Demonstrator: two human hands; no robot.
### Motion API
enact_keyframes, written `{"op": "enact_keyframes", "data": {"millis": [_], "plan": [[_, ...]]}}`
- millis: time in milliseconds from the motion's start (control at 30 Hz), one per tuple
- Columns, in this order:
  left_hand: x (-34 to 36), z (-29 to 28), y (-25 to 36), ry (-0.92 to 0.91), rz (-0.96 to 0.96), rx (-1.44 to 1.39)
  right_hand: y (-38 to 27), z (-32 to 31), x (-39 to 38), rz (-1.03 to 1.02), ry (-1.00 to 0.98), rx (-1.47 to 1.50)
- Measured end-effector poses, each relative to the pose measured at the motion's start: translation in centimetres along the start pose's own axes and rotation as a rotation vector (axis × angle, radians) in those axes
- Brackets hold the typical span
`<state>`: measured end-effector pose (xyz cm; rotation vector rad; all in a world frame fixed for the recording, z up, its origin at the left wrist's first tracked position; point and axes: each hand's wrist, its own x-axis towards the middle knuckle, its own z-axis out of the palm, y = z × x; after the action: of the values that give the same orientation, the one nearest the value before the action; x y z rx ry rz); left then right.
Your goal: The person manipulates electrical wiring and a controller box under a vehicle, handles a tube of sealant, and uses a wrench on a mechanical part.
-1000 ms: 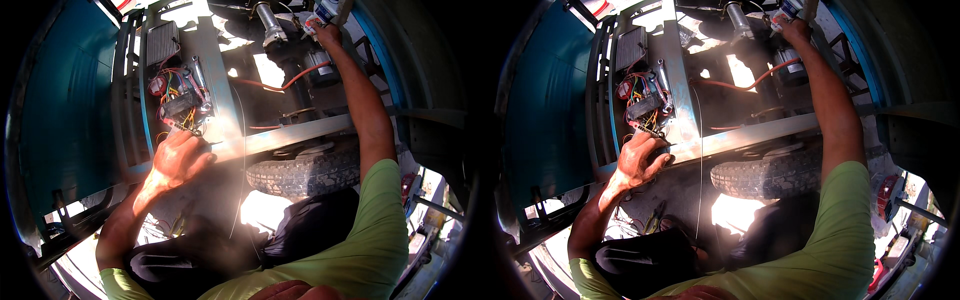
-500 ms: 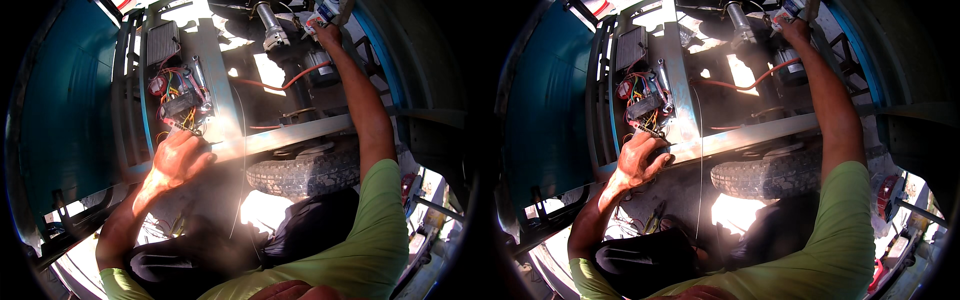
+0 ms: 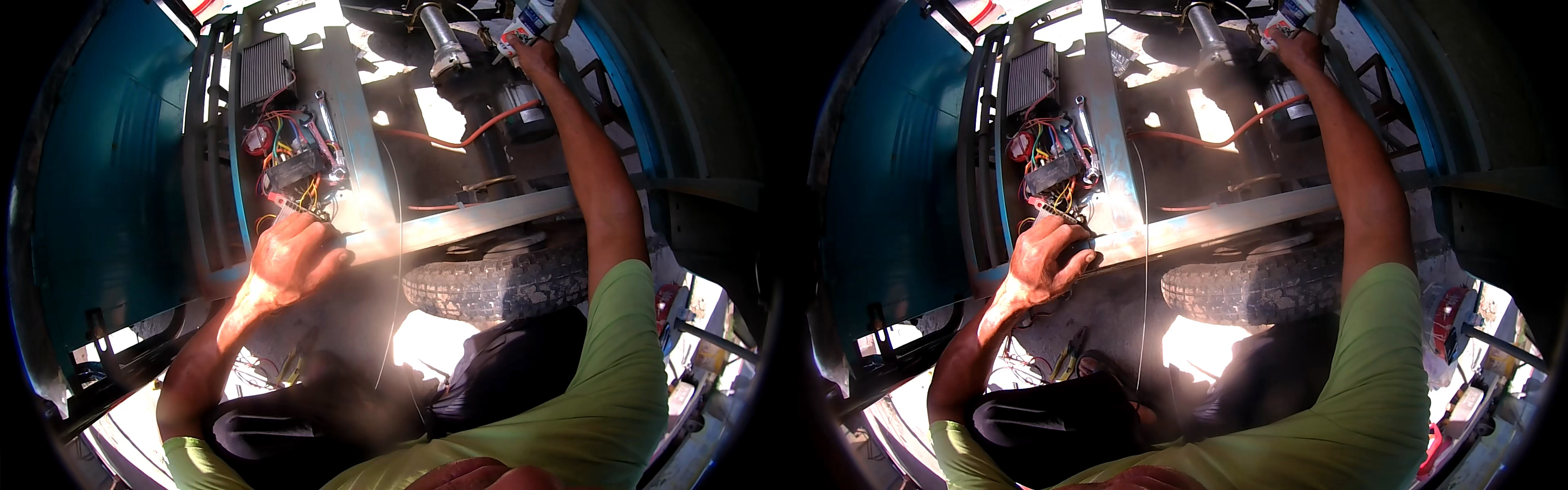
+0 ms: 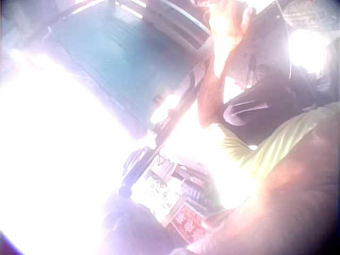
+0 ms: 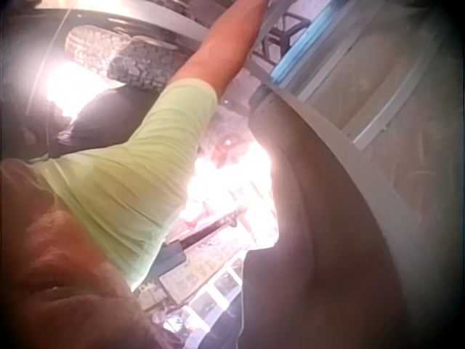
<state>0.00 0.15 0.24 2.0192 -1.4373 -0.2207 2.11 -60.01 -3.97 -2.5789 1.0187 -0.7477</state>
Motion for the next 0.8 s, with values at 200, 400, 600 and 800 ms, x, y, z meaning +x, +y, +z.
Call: {"op": "enact_keyframes", "data": {"millis": [200,400,600,800], "plan": [[0.1,-0.1,0.1,-0.006,0.002,-0.004,0.1,0.0,0.2,0.006,-0.003,-0.053],[0.0,0.0,-0.1,0.001,0.011,0.003,-0.8,-0.6,-0.4,0.044,-0.052,-0.026],[0.0,-0.1,0.0,0.002,0.016,0.005,-0.6,-0.5,-0.5,0.032,-0.023,-0.021],[0.0,-0.1,0.0,0.007,0.023,0.01,-0.6,-0.4,-0.2,0.043,-0.034,-0.069]]}}
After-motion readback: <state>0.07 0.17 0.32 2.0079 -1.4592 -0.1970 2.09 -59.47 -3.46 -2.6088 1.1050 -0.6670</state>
